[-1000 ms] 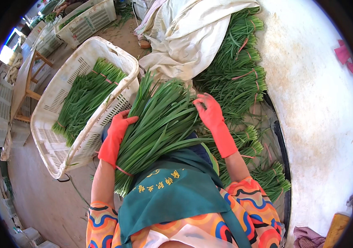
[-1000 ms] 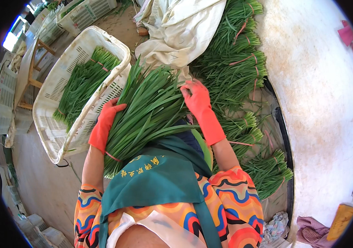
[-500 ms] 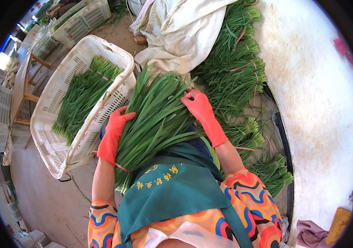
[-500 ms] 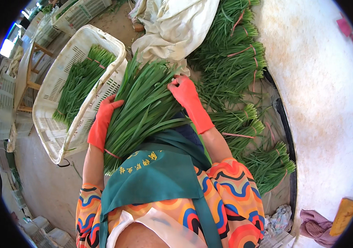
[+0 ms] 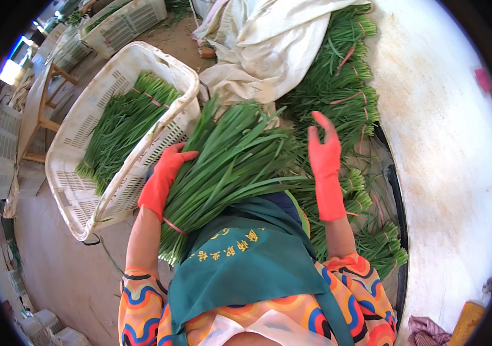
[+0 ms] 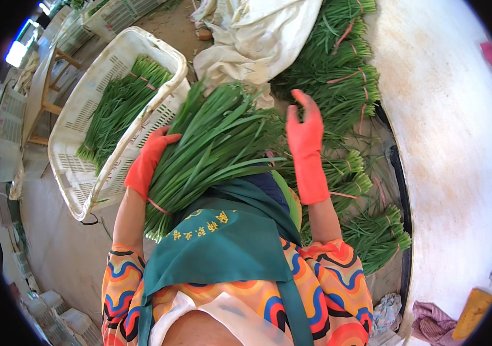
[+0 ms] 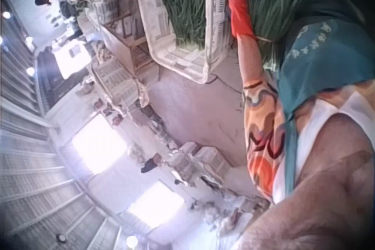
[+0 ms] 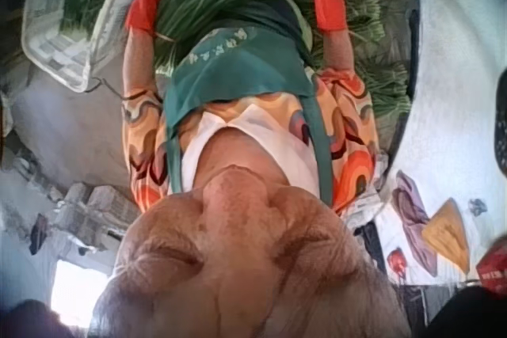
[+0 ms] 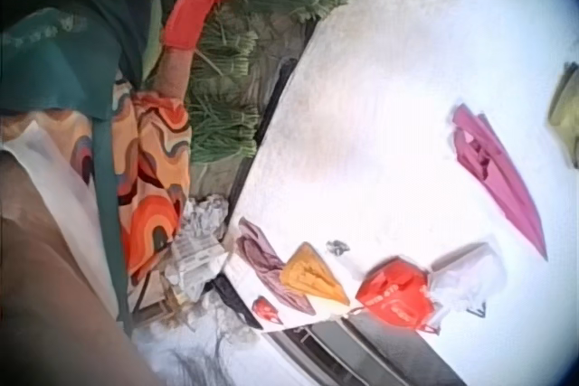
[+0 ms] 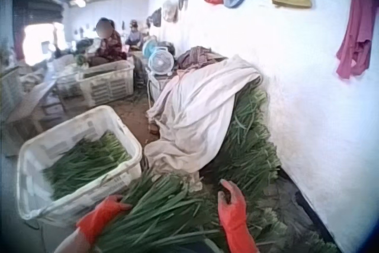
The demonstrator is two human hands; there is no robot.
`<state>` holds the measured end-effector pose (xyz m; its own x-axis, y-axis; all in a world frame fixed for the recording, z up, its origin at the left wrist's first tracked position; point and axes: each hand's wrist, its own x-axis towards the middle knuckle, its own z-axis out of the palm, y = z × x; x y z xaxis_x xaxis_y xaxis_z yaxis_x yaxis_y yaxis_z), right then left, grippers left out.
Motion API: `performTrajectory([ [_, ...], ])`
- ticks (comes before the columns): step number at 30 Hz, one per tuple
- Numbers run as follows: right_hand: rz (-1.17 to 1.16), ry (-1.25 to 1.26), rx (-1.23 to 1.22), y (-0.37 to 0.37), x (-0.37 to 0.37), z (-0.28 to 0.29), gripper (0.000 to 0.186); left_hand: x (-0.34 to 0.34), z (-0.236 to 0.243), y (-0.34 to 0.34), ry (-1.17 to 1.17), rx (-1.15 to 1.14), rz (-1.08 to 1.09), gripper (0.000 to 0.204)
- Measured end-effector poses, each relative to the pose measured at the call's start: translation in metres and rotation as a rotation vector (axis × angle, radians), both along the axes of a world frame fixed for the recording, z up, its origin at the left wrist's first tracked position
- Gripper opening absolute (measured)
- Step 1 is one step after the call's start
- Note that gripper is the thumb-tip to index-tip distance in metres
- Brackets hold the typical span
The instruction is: The person gathers green onions, aligns them into bundles, and ties them with rubber bands. The person places the finished bundles into a white plastic basket.
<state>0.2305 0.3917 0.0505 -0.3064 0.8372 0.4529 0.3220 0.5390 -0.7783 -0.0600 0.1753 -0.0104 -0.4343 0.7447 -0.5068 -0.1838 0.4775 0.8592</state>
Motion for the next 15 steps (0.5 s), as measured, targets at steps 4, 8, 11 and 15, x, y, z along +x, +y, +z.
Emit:
performTrajectory([
  [4,0.473,-0.104,0.404,-0.056,-0.073,0.014,0.031,0.012,0.018,-0.007,0.508,-0.073,-0.066,0.059],
  [8,0.642,-0.123,0.538,-0.081,-0.146,0.019,0.028,0.035,0.034,0.017,0.866,0.102,-0.281,0.037],
  [11,0.796,-0.296,0.421,-0.065,-0.198,-0.011,0.026,0.041,-0.021,0.038,0.906,0.102,-0.384,0.036],
  [15,0.912,-0.765,-0.045,-0.049,-0.213,-0.084,0.040,0.056,0.020,0.029,0.686,-0.192,-0.266,0.041],
])
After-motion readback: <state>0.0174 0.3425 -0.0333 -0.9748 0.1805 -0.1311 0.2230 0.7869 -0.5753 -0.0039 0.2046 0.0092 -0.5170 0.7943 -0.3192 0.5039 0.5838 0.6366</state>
